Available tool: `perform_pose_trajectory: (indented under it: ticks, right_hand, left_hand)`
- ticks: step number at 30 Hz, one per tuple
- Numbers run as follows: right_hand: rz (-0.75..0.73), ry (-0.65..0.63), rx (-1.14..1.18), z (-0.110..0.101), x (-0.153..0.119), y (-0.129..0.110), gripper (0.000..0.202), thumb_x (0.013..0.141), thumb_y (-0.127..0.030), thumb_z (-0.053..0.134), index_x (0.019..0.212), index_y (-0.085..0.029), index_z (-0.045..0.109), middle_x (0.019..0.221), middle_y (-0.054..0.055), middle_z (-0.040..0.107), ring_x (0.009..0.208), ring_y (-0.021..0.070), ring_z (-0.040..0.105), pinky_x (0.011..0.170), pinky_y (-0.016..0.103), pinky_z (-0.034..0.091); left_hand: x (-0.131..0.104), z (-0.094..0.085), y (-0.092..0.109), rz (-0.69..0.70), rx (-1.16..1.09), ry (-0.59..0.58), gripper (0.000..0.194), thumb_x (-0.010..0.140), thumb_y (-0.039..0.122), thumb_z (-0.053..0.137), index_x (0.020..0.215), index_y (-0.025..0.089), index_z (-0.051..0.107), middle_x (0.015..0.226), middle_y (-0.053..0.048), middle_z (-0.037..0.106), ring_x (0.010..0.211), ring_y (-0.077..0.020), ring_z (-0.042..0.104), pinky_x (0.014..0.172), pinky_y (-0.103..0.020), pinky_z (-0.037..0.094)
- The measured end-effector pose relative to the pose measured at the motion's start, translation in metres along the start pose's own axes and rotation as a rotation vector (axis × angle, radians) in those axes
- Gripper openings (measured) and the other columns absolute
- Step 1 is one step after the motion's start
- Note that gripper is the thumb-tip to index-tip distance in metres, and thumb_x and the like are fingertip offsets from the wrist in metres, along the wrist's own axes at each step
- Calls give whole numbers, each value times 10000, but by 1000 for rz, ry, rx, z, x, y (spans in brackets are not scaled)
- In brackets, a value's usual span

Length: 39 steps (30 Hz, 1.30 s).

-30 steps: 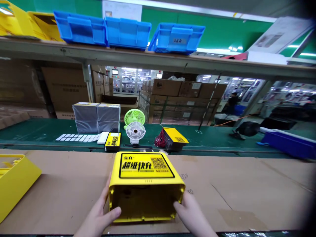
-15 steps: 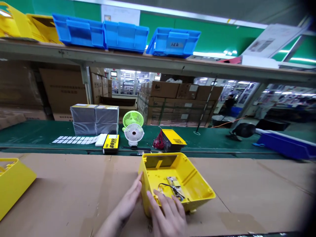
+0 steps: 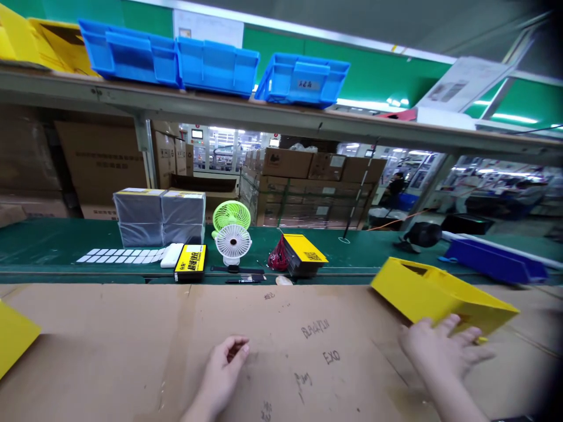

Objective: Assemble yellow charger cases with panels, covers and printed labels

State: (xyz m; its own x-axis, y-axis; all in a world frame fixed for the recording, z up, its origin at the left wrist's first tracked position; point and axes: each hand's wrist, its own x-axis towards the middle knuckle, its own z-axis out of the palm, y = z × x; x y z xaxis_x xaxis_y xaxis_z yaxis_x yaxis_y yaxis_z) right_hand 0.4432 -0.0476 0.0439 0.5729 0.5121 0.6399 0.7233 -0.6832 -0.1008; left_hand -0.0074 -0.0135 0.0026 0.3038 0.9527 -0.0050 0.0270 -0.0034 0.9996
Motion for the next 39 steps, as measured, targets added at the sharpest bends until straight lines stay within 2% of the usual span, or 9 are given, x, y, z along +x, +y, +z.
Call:
perform_pose_trajectory:
  ticks: [4, 10, 14, 20, 24, 27, 31, 33, 39]
  right_hand:
    - [-167, -142, -130, 16, 0, -55, 476, 820, -342, 398, 1177, -92, 587, 1409, 233, 284, 1315, 420, 154, 986, 630, 96]
    - [-504, -128, 18, 20, 15, -160, 588, 871, -336, 418, 1410, -165, 257, 1481, 126, 167, 1357, 272, 100, 1049, 447, 162]
    - [-592, -154, 84, 25, 34, -197, 612, 851, -270, 475, 1402, -116, 258, 1441, 154, 265, 1323, 281, 188, 1020, 408, 211]
    - [-645, -123, 172, 12, 27, -209, 416, 821, -115, 449, 1234, -108, 501, 1129, 167, 537, 1082, 286, 421, 931, 413, 282]
    - [-686, -58, 267, -17, 15, -211, 332, 835, -107, 410, 1089, -123, 622, 926, 148, 560, 934, 280, 460, 852, 405, 342]
    - [-726, 1, 378, -43, -4, -212, 352, 871, -134, 385, 1146, -134, 606, 918, 128, 557, 903, 256, 476, 820, 371, 392]
    - [-791, 100, 617, -84, -57, -208, 398, 895, -130, 382, 1261, -214, 515, 1015, 90, 550, 949, 209, 508, 860, 342, 436]
    - [-904, 156, 940, -104, -91, -205, 485, 856, -71, 428, 1299, -263, 469, 1065, 83, 550, 996, 217, 520, 878, 384, 447]
    - [-1223, -31, 1135, -133, -175, -205, 494, 855, -114, 419, 1342, -195, 414, 1188, 119, 557, 1122, 259, 494, 902, 440, 463]
  left_hand:
    - [0, 3, 4, 26, 103, -6, 355, 813, 459, 539, 972, 160, 645, 930, -87, 678, 868, -244, 605, 786, -339, 459]
    - [1, -3, 7, 21, 137, 16, 341, 814, 448, 529, 960, 165, 649, 933, -89, 681, 891, -249, 607, 808, -337, 455]
    - [2, -5, 6, 31, 124, 10, 339, 816, 434, 526, 964, 153, 646, 917, -90, 677, 878, -247, 608, 805, -340, 455]
    - [3, -4, 1, 33, 117, 17, 332, 819, 434, 527, 955, 155, 644, 906, -87, 674, 859, -242, 603, 795, -335, 450]
    - [4, -3, 0, 28, 91, 5, 353, 812, 449, 538, 963, 147, 640, 901, -89, 665, 841, -235, 598, 783, -330, 451]
    - [4, -2, 1, 23, 85, -7, 376, 801, 472, 551, 969, 149, 642, 892, -88, 663, 830, -232, 592, 775, -332, 452]
    - [1, -2, 6, -13, -30, -94, 440, 775, 508, 590, 1027, 149, 630, 963, -108, 656, 886, -237, 586, 820, -347, 445]
    - [-2, -2, 9, -7, -170, -191, 487, 762, 509, 617, 1095, 153, 605, 1050, -128, 638, 975, -255, 569, 847, -360, 436]
    - [-13, -11, 22, -19, -857, -321, 785, 685, 773, 459, 1196, 183, 547, 1219, -134, 553, 1179, -310, 452, 970, -431, 364]
